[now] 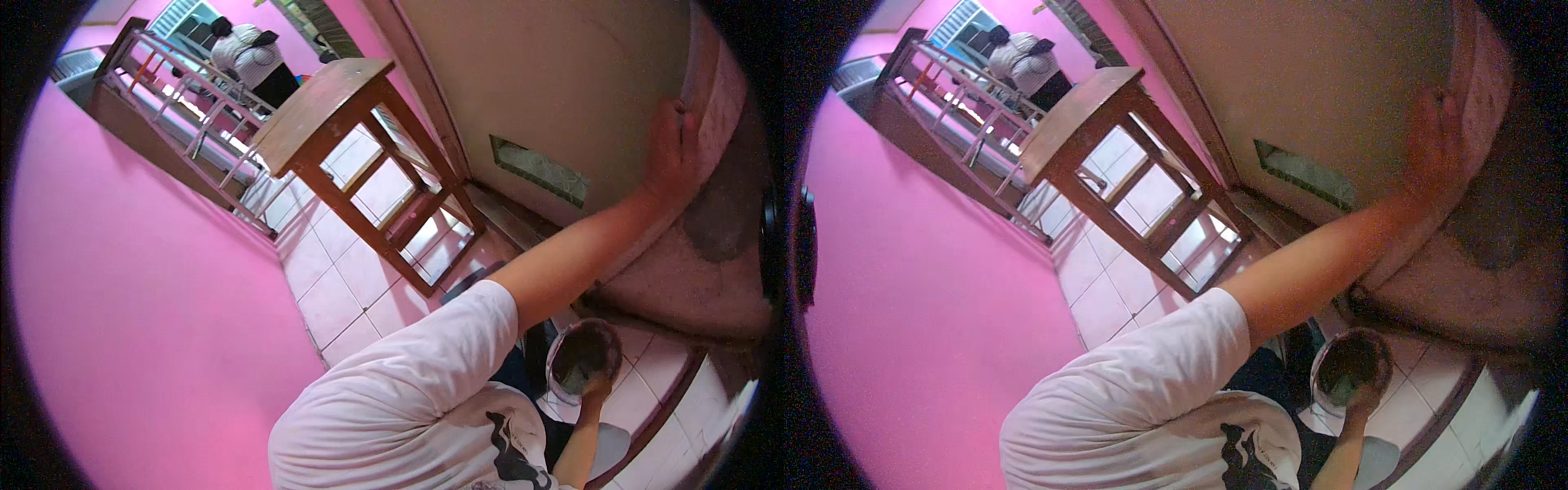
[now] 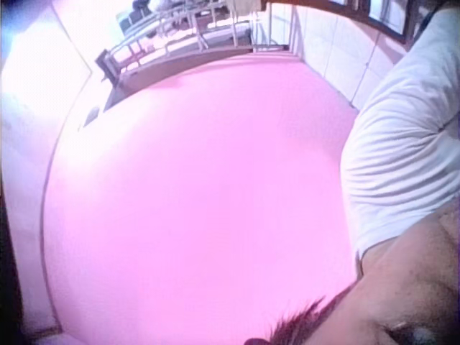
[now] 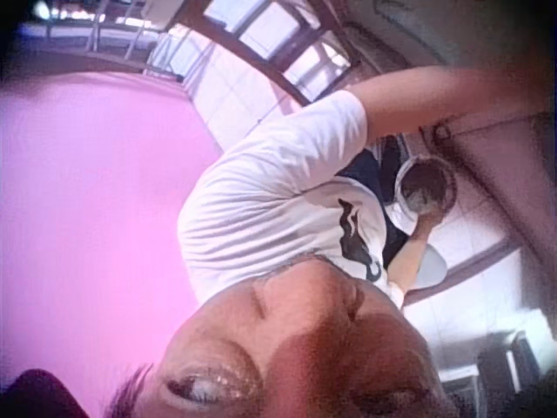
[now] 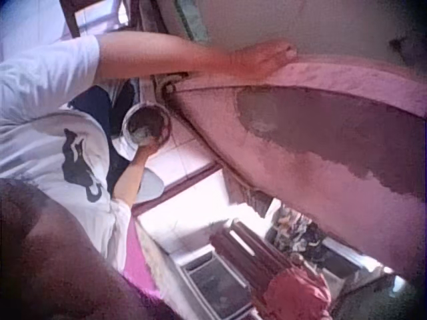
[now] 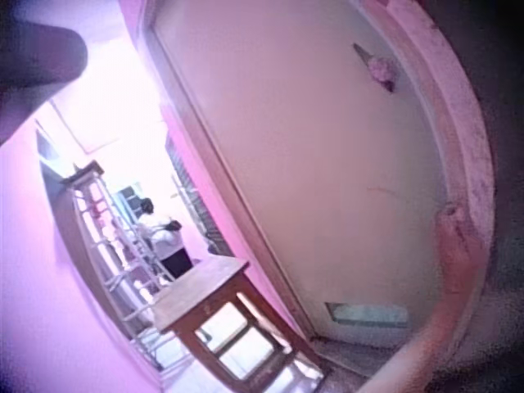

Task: The person applies a gray mortar mixture to a damaged wall section using a trowel, periodically scooping more material from a small bucket.

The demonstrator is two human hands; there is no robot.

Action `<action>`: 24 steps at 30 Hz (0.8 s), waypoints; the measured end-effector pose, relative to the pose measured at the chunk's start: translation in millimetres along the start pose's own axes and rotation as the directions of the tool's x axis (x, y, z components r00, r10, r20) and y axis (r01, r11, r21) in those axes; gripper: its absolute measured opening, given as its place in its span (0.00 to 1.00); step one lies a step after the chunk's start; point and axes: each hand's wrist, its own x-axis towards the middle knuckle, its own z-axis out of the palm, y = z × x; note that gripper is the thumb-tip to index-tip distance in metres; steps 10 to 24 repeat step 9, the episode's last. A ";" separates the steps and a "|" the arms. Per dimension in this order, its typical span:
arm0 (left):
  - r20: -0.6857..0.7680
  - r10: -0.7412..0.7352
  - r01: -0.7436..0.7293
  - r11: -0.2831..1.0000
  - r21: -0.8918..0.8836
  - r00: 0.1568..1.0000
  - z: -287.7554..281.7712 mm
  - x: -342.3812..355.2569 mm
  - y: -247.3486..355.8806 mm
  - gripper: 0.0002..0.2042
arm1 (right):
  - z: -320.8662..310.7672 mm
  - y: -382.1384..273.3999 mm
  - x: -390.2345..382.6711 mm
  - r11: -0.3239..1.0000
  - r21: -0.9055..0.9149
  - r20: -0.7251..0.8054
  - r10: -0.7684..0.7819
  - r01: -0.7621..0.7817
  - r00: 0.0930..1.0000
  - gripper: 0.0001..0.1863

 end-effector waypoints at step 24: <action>0.224 -0.305 0.374 0.829 -0.416 0.925 -38.5 -6.7 40.1 0.15 | -20.2 -20.0 -28.9 0.892 0.378 0.159 0.200 -0.246 0.967 0.26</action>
